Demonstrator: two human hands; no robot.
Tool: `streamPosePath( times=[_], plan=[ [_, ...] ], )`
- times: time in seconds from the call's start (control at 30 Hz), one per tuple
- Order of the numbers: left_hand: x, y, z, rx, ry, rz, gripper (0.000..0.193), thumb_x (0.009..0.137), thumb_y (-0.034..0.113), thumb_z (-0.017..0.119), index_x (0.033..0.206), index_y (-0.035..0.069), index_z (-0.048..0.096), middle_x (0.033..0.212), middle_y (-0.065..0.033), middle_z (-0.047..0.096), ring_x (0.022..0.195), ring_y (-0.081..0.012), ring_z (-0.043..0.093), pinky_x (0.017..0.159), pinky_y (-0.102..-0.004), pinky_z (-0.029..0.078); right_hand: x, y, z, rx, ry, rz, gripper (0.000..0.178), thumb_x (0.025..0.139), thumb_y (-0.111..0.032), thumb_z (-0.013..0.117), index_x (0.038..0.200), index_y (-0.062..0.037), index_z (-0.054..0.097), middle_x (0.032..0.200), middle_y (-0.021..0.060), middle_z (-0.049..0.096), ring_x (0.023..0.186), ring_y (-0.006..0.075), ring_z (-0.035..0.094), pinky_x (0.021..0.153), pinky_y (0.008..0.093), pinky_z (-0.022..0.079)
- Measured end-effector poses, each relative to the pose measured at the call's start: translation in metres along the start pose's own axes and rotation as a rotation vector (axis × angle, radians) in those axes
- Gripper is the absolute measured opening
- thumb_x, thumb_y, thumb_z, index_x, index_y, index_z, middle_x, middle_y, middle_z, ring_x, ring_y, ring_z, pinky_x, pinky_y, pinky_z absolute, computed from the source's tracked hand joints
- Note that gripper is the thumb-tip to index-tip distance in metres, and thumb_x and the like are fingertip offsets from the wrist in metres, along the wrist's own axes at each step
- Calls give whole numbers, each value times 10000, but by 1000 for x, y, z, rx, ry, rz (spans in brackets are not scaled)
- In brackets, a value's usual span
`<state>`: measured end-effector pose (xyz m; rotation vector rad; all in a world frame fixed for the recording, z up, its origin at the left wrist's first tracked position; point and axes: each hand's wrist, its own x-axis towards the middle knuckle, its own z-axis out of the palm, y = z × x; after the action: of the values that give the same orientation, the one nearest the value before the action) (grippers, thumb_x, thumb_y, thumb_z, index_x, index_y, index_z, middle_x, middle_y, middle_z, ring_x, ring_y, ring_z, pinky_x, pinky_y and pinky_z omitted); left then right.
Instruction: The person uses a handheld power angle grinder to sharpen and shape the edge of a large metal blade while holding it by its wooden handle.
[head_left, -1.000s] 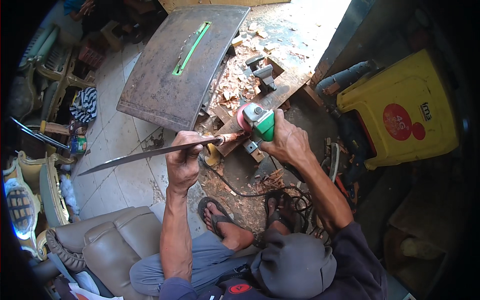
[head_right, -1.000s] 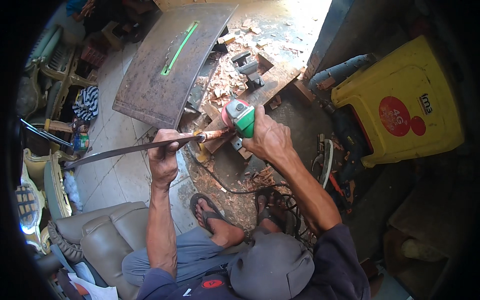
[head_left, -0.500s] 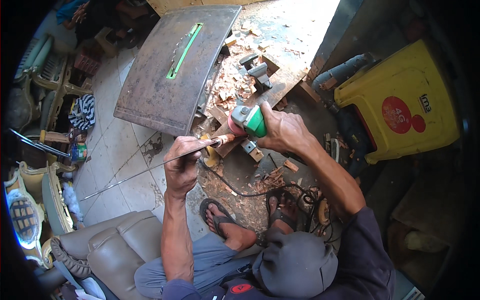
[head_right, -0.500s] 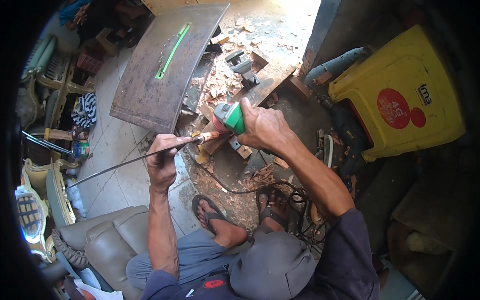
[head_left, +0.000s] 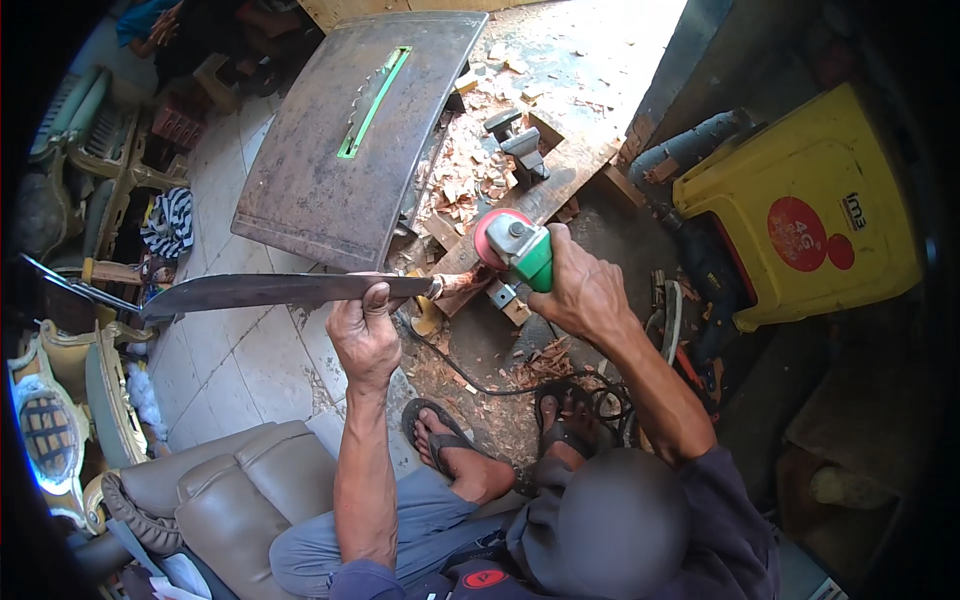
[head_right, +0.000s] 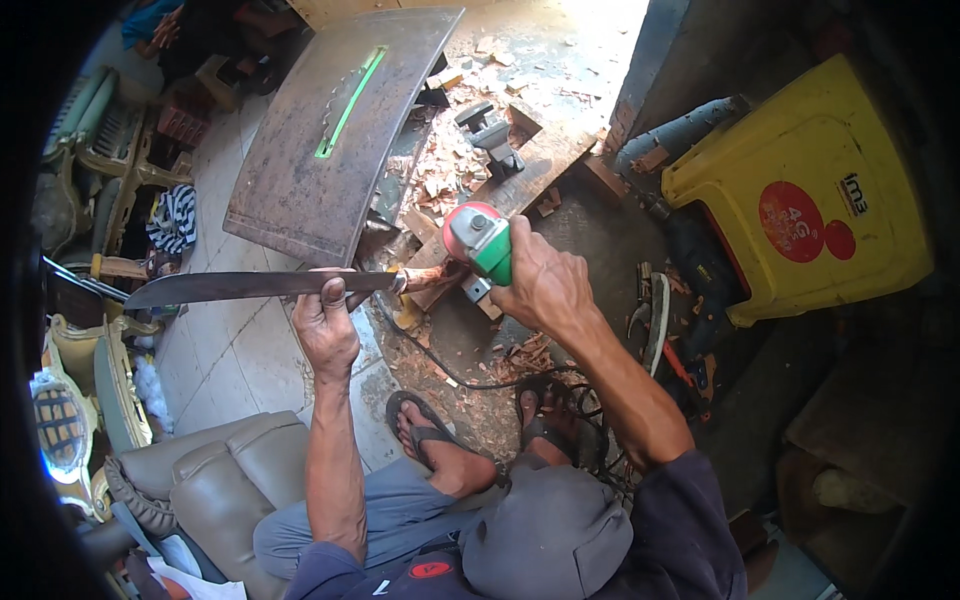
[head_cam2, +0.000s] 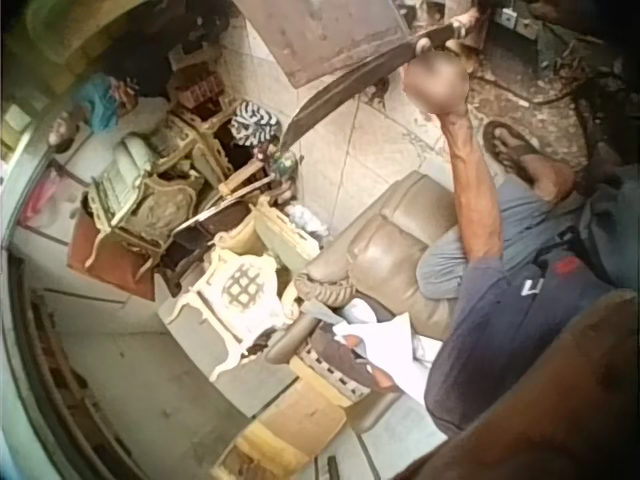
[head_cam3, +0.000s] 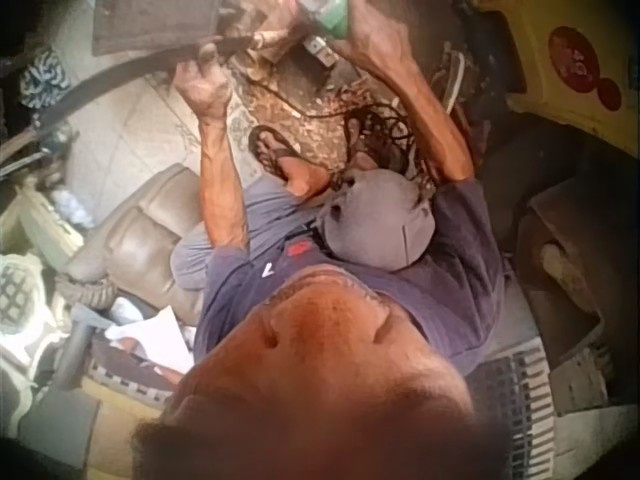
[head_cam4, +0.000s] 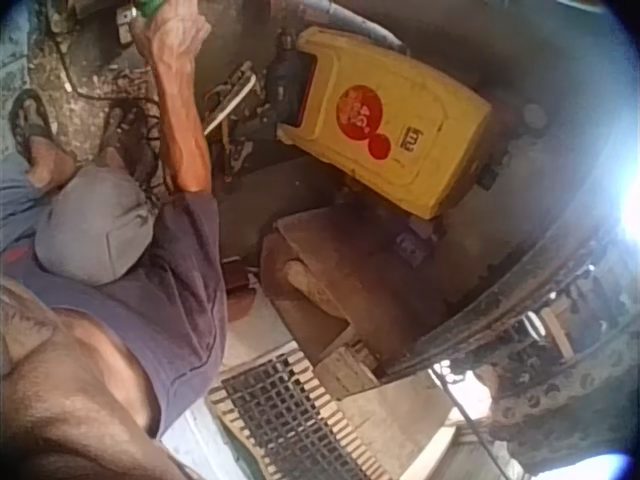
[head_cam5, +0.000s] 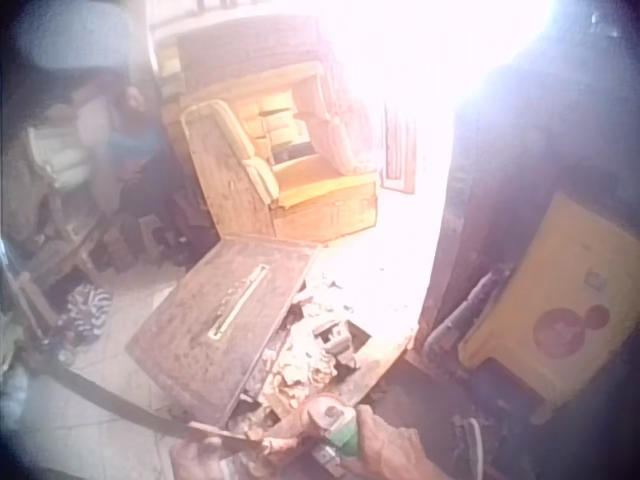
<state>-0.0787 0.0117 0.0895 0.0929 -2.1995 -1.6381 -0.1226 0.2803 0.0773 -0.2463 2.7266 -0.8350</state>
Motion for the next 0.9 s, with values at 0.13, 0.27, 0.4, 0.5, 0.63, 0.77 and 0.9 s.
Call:
streamPosePath(
  times=[0.13, 0.27, 0.4, 0.5, 0.63, 0.77, 0.9],
  plan=[
    [0, -8, -5, 178, -7, 2, 403, 1094, 307, 571, 1002, -81, 635, 932, -121, 686, 875, -217, 735, 752, -378, 696, -10, -5, 12, 76, 38, 70, 714, 774, -302, 754, 1349, -53, 411, 1096, 278, 710, 955, 498, 700, 823, 579, 550],
    [3, 1, 9, 177, 53, 11, 444, 1095, 304, 572, 914, -100, 608, 861, -147, 680, 790, -214, 735, 687, -374, 698, -21, -7, 31, 138, 178, 158, 744, 778, -301, 739, 1390, -56, 394, 1112, 289, 707, 967, 505, 699, 834, 576, 547],
    [0, 2, 10, 191, 124, -101, 460, 1097, 297, 569, 856, -94, 579, 839, -170, 674, 772, -219, 734, 665, -383, 702, -24, -1, 42, 187, 158, 173, 790, 787, -323, 741, 1431, -53, 373, 1136, 293, 700, 968, 513, 697, 827, 580, 545],
    [0, 2, 7, 137, 158, -158, 461, 1102, 298, 558, 853, -89, 564, 847, -190, 673, 773, -230, 736, 655, -389, 704, -26, -1, 52, 207, 209, 182, 802, 792, -337, 745, 1435, -42, 367, 1141, 298, 697, 966, 513, 699, 823, 580, 544],
    [-2, 1, 5, 97, 162, -180, 441, 1115, 293, 526, 929, -104, 567, 883, -197, 684, 777, -250, 746, 658, -391, 706, -26, -2, 60, 184, 217, 220, 810, 800, -350, 749, 1432, -20, 365, 1140, 305, 695, 972, 509, 701, 820, 579, 541],
    [-6, -9, -1, 41, 203, -192, 436, 1121, 282, 509, 992, -127, 592, 896, -188, 700, 769, -245, 751, 644, -376, 704, -30, 0, 56, 234, 162, 187, 824, 802, -352, 750, 1441, -10, 359, 1150, 312, 689, 993, 507, 698, 821, 584, 539],
    [-6, -13, 1, -5, 206, -197, 421, 1127, 268, 491, 1032, -131, 586, 917, -190, 700, 782, -248, 754, 647, -386, 707, -31, -1, 63, 197, 208, 205, 840, 788, -298, 764, 1456, 3, 353, 1196, 302, 655, 954, 515, 696, 812, 593, 543]
  ],
)
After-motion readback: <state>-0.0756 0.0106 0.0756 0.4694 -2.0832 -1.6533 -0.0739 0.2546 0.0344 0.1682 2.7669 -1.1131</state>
